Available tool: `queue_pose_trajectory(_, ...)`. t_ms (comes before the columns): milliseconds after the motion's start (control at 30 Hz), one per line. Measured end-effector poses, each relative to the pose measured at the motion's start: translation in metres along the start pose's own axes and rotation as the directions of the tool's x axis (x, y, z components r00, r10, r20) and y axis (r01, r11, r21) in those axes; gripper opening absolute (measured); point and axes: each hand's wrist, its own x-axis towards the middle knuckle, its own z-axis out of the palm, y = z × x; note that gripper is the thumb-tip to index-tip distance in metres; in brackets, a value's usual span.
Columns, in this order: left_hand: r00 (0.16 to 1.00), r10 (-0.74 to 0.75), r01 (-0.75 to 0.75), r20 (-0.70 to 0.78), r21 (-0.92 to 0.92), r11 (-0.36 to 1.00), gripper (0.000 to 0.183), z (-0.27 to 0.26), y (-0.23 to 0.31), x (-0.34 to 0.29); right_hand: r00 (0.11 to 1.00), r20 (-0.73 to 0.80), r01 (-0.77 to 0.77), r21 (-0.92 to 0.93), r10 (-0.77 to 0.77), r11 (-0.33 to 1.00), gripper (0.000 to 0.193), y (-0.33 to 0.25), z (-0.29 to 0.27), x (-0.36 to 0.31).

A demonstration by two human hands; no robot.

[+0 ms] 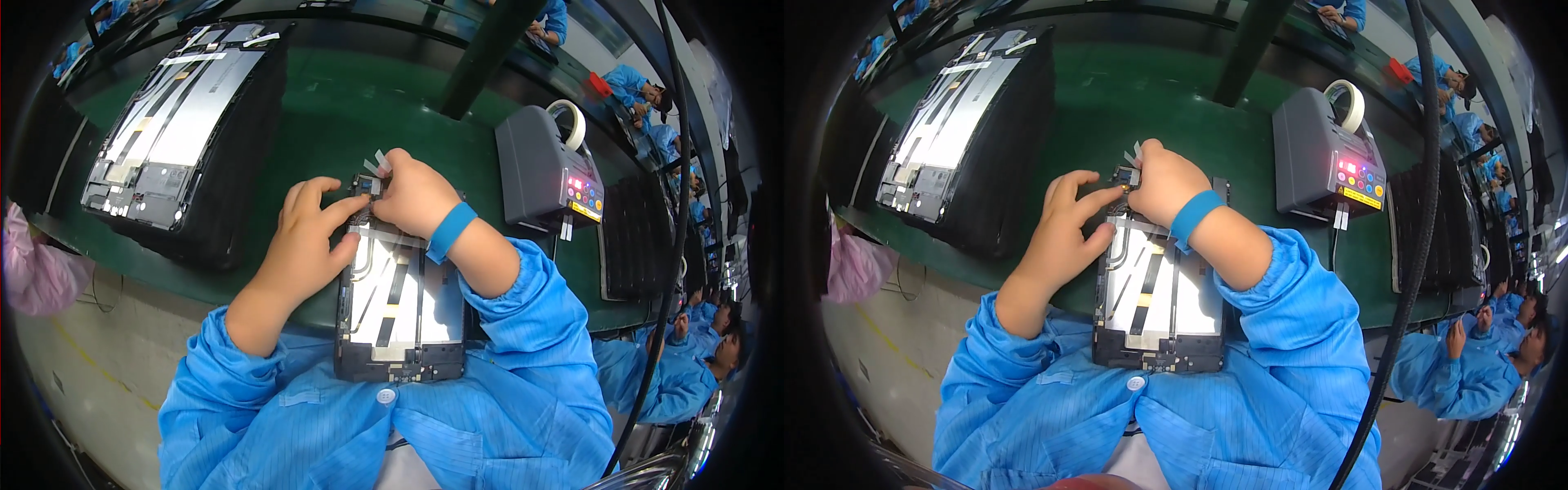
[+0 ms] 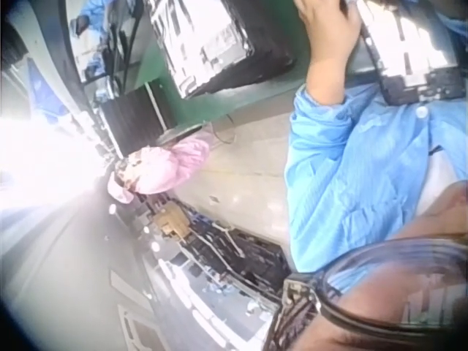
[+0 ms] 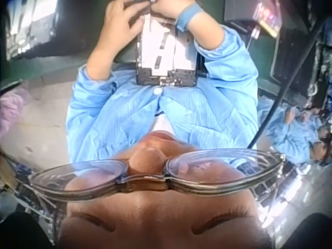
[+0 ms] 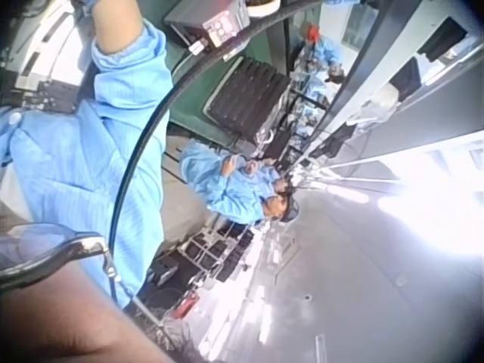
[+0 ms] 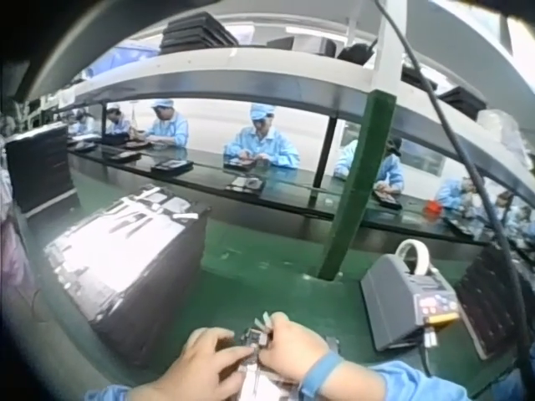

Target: The person assembles electronic tablets by applying adhesive tape to the tablet with a tape dispenser, then connecting ribbon cables by hand.

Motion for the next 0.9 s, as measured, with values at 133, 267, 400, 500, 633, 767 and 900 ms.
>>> queue_pose_trajectory(133,0.974,-0.078,0.108,0.212,-0.134,0.985,0.032,-0.001,-0.010,0.003,0.996,0.039,0.085,0.030,-0.086,0.996,0.033,0.008,-0.016,-0.005)
queue_pose_trajectory(267,0.983,-0.043,0.068,0.180,-0.135,0.989,0.028,0.001,-0.012,0.003,0.869,0.033,0.490,0.082,-0.494,0.868,0.008,0.023,-0.031,-0.001)
queue_pose_trajectory(400,0.983,-0.050,0.076,0.175,-0.147,0.986,0.026,0.003,-0.015,0.003,0.717,0.111,0.697,-0.094,-0.688,0.711,0.013,0.015,-0.021,0.005)
queue_pose_trajectory(500,0.985,-0.054,0.079,0.163,-0.151,0.985,0.025,0.002,-0.014,0.003,0.740,0.077,0.656,-0.302,-0.668,0.692,0.017,0.006,-0.013,0.005)
queue_pose_trajectory(633,0.988,-0.054,0.078,0.145,-0.163,0.984,0.024,0.003,-0.017,0.001,0.838,-0.060,0.510,-0.271,-0.543,0.816,0.023,0.006,-0.012,-0.004)
queue_pose_trajectory(767,0.988,-0.057,0.081,0.142,-0.170,0.982,0.025,0.003,-0.016,0.001,0.966,0.010,0.234,0.378,-0.257,0.896,0.041,0.022,-0.005,-0.002)
queue_pose_trajectory(900,0.989,-0.050,0.073,0.141,-0.166,0.983,0.026,0.002,-0.017,0.001,0.956,0.050,0.224,0.516,-0.290,0.827,0.039,0.031,0.001,0.004)
